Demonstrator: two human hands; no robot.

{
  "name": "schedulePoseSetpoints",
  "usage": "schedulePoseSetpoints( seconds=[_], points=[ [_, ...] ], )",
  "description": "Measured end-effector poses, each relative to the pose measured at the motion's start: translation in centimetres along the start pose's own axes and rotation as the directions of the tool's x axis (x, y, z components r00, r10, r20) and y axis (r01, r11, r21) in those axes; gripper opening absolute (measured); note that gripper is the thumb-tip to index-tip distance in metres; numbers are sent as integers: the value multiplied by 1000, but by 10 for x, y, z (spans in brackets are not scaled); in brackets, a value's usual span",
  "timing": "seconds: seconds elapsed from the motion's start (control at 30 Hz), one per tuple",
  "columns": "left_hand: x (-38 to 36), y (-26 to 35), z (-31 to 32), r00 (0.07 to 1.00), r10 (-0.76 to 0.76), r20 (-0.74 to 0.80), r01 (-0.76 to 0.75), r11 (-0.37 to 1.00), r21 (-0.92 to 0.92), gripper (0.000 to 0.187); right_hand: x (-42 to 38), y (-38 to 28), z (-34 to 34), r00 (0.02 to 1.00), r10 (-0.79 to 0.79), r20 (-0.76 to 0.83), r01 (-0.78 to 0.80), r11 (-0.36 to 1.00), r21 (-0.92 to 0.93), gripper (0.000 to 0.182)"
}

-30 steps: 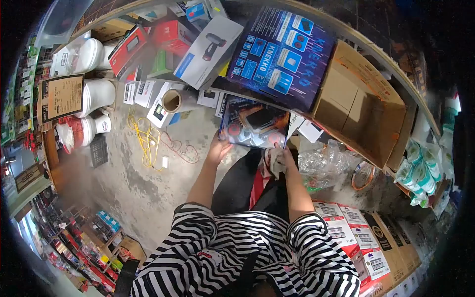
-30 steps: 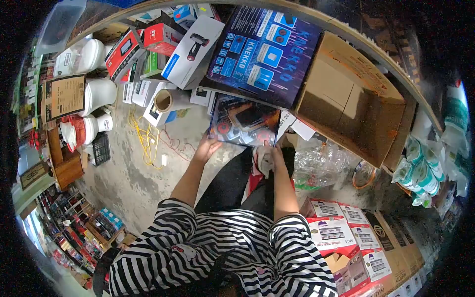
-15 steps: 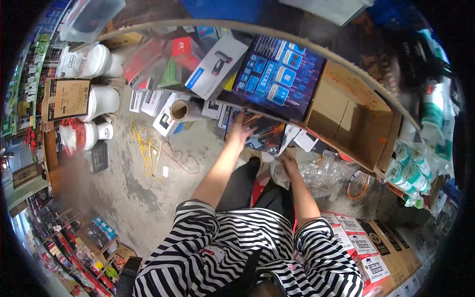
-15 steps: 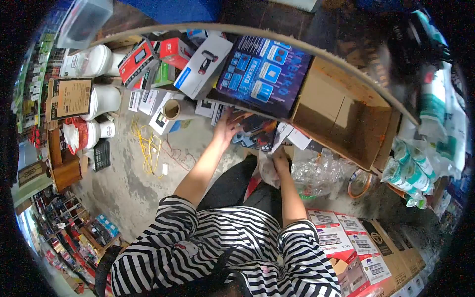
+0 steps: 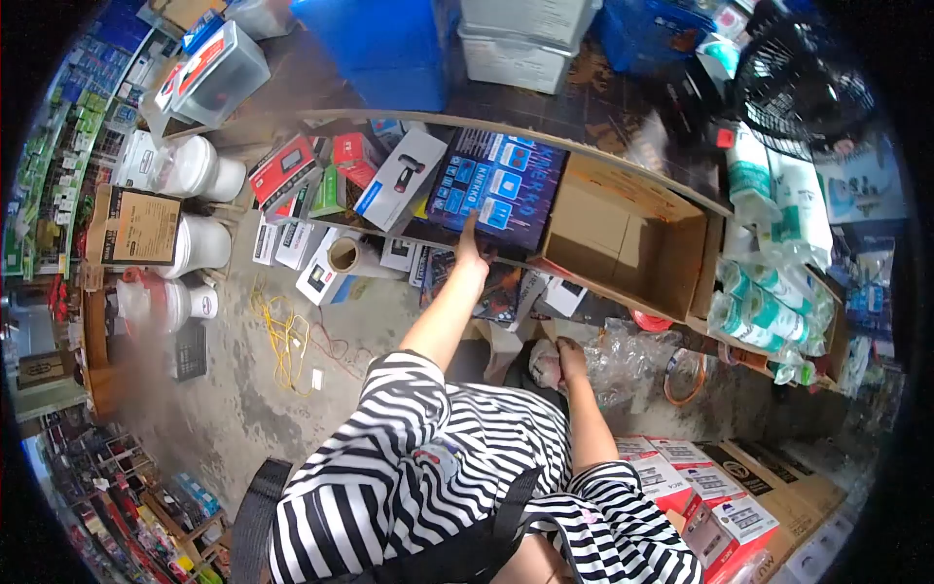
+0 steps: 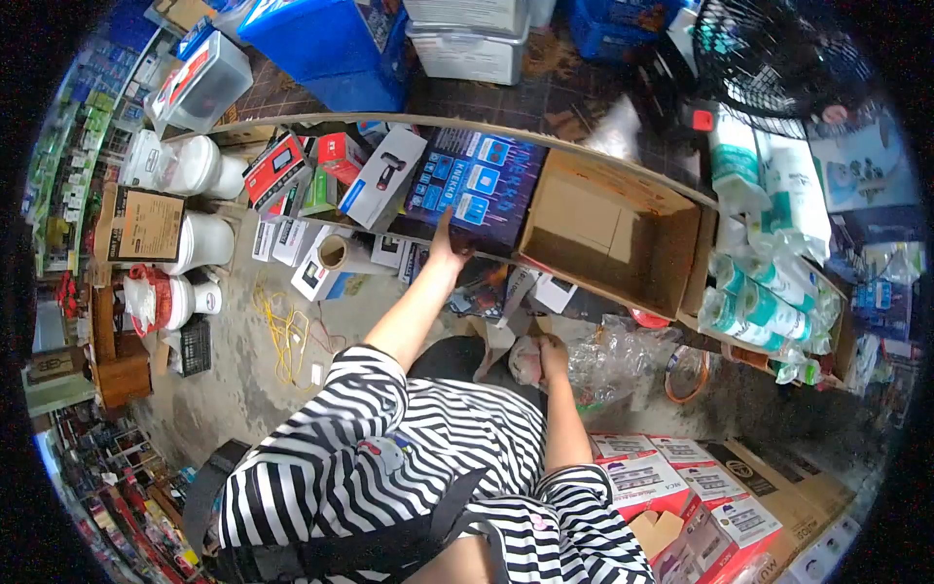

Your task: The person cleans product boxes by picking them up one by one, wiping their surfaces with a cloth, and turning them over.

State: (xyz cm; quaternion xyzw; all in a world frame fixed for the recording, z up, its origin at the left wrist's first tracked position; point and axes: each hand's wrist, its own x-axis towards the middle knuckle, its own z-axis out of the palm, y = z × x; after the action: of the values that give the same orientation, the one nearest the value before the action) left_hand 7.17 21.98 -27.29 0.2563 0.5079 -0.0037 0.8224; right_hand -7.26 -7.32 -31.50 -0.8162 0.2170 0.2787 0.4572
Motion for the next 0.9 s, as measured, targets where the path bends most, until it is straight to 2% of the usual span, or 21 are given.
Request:
schedulePoseSetpoints(
  seconds=[0.07,0.1,0.13,0.17,0.2,0.23,0.3,0.33,0.4,0.43,0.5,0.6,0.63,0.7,0.73,0.8,0.9],
  points=[
    [23,-3,-7,1000,25,14,-25,1000,-4,53,6,5,-12,1000,-18,9,16,990,143,40],
    [18,-3,-8,994,64,85,-63,998,-18,53,12,14,-17,999,-13,33,5,970,244,40],
    [35,-4,-19,993,19,113,-17,1000,-26,54,10,12,-22,998,43,44,-55,936,347,37],
    [55,-6,-26,989,-21,145,27,999,-37,55,4,7,-29,999,14,39,-26,943,333,37],
    [48,-7,-22,916,52,397,5,990,-140,56,-1,4,-38,999,-19,34,7,948,318,37],
    [27,-3,-19,954,71,290,-47,995,-90,69,2,7,-46,996,-86,-34,91,977,191,36],
    [0,-3,-6,992,106,72,-101,992,-71,84,-14,-23,-72,999,-44,-26,48,976,214,37],
    [1,-3,-7,991,119,62,-120,993,5,93,-20,-34,-83,1000,7,-12,-4,973,231,38],
    [5,5,-16,999,6,39,-9,998,67,87,-16,-36,-97,1000,-4,-3,5,951,308,36],
    [-30,13,-3,999,37,24,-40,988,150,96,-16,-39,-106,997,-73,20,64,954,291,36],
    [-67,20,16,956,287,56,-293,942,164,99,-18,-46,-121,988,-148,39,132,951,279,35],
    [-84,35,17,932,362,34,-361,907,218,88,-20,-55,-136,973,-232,11,204,877,434,34],
    [-89,35,18,927,375,22,-372,907,198,83,-17,-57,-144,967,-255,2,229,871,436,34],
    [-107,34,18,928,372,20,-366,901,231,73,-14,-66,-160,981,-195,-15,176,850,496,34],
    [-118,35,14,945,320,74,-328,927,181,74,-11,-71,-167,976,-218,4,188,849,495,34],
    [-136,29,2,965,254,70,-257,966,35,73,-12,-85,-178,973,-229,26,181,829,529,34],
    [-175,-4,-10,958,274,83,-258,953,-158,66,-34,-118,-196,980,-188,61,115,794,597,33]
  ],
)
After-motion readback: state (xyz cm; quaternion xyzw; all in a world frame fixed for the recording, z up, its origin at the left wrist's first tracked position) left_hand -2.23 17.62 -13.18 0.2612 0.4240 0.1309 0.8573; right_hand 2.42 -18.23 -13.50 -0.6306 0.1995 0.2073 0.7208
